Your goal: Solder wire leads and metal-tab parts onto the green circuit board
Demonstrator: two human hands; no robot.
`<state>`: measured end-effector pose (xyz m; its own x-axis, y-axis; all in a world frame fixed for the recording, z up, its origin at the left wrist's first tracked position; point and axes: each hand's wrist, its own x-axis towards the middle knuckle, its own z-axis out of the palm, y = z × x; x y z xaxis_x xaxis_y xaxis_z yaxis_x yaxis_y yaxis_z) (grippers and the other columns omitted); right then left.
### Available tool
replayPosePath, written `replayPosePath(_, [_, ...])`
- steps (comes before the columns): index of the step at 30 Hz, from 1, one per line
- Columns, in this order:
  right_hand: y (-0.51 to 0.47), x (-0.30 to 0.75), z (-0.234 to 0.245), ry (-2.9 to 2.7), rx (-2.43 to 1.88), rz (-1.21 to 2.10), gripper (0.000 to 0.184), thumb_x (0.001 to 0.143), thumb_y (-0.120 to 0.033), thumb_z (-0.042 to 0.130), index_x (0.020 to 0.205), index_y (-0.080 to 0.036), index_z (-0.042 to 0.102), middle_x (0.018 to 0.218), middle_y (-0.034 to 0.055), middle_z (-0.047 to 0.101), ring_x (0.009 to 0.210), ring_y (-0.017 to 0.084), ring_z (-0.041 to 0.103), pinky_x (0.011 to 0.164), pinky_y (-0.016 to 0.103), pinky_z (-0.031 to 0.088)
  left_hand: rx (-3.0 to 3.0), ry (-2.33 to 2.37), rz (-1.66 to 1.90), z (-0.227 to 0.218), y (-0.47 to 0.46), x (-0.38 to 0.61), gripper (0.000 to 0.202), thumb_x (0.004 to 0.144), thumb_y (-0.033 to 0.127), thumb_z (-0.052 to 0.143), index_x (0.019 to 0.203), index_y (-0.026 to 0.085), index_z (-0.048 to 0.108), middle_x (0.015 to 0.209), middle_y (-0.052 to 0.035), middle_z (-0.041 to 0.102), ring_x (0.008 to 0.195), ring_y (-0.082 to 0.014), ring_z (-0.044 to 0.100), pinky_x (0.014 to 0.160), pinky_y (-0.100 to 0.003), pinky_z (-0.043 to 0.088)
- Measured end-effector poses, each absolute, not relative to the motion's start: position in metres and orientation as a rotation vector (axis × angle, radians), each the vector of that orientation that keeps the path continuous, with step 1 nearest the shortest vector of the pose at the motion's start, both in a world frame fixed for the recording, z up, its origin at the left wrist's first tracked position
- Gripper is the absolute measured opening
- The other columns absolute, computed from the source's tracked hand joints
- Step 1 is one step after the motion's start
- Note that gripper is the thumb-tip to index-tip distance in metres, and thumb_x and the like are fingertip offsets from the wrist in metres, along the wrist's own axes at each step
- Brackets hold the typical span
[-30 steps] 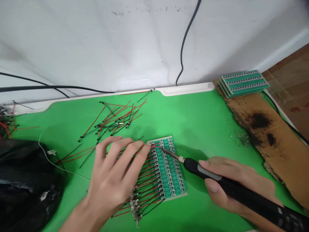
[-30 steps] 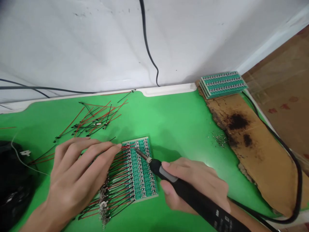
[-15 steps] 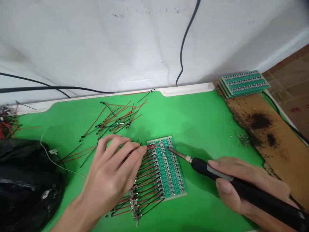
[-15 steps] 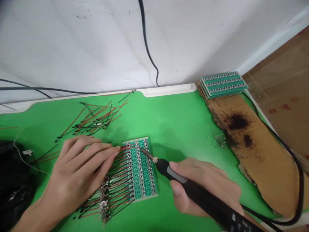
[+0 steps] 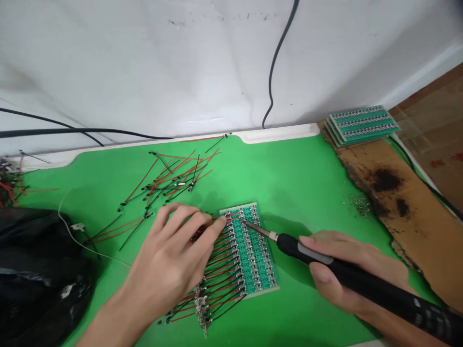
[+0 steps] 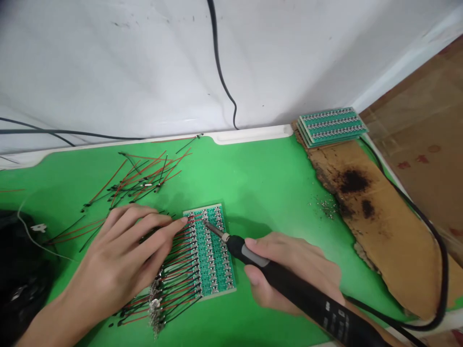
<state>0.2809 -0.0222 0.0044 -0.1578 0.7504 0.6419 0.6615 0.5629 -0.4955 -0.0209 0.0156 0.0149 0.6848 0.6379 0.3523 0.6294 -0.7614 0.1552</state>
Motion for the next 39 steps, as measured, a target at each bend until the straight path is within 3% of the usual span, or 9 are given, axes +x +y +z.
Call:
replayPosePath(4, [-0.018,0.281,0.009,-1.983,-1.094,0.057,0.018,0.118,-0.036,0.060,0.108,-0.027,0.072,0.069,-0.0020,0.081,0.054,0.013,0.079,0.056,0.015,0.065,2.874,1.069,0.574,0.015,0.015,-0.023,0.033,0.106,0.006,0.064,0.137,0.014,0.069,0.113,-0.0072,0.075,0.105,-0.0253,0.061,0.096,-0.046,0.048])
replayPosePath(9, [-0.016,0.282,0.015,-1.924,-1.116,0.117,0.017,0.115,-0.038,0.062,0.107,-0.029,0.073,0.067,-0.0005,0.081,0.049,0.018,0.078,0.048,0.021,0.066,2.880,1.063,0.587,0.015,0.015,-0.025,0.033,0.106,0.006,0.063,0.137,0.015,0.070,0.113,-0.0071,0.075,0.103,-0.0242,0.061,0.094,-0.044,0.048])
replayPosePath(16, [-0.021,0.281,0.010,-1.836,-1.125,0.222,0.010,0.106,-0.027,0.074,0.109,-0.031,0.083,0.068,-0.0006,0.081,0.050,0.020,0.079,0.045,0.024,0.065,2.852,1.039,0.622,0.014,0.016,-0.024,0.033,0.106,0.005,0.065,0.138,0.012,0.070,0.114,-0.0086,0.074,0.105,-0.0238,0.060,0.094,-0.044,0.048])
replayPosePath(22, [-0.025,0.275,0.001,-1.803,-1.169,0.163,0.018,0.112,-0.040,0.067,0.104,-0.030,0.080,0.070,0.0015,0.083,0.052,0.021,0.079,0.047,0.027,0.066,2.849,1.031,0.633,0.015,0.016,-0.023,0.032,0.105,0.004,0.066,0.135,0.011,0.071,0.113,-0.0089,0.074,0.104,-0.0240,0.060,0.092,-0.043,0.049])
replayPosePath(31, [-0.030,0.290,-0.002,-1.776,-1.240,0.214,0.022,0.110,-0.047,0.073,0.105,-0.027,0.081,0.082,0.0025,0.086,0.065,0.020,0.084,0.054,0.027,0.066,2.862,1.052,0.644,0.016,0.016,-0.021,0.029,0.107,0.005,0.064,0.134,0.012,0.070,0.109,-0.0075,0.073,0.104,-0.0238,0.060,0.089,-0.041,0.049])
replayPosePath(39, [-0.021,0.286,0.007,-1.857,-1.131,0.260,0.006,0.107,-0.028,0.074,0.106,-0.028,0.079,0.074,0.0005,0.083,0.054,0.017,0.079,0.050,0.024,0.065,2.853,1.053,0.643,0.016,0.015,-0.021,0.030,0.106,0.004,0.065,0.134,0.012,0.071,0.110,-0.0078,0.075,0.103,-0.0234,0.060,0.088,-0.041,0.049])
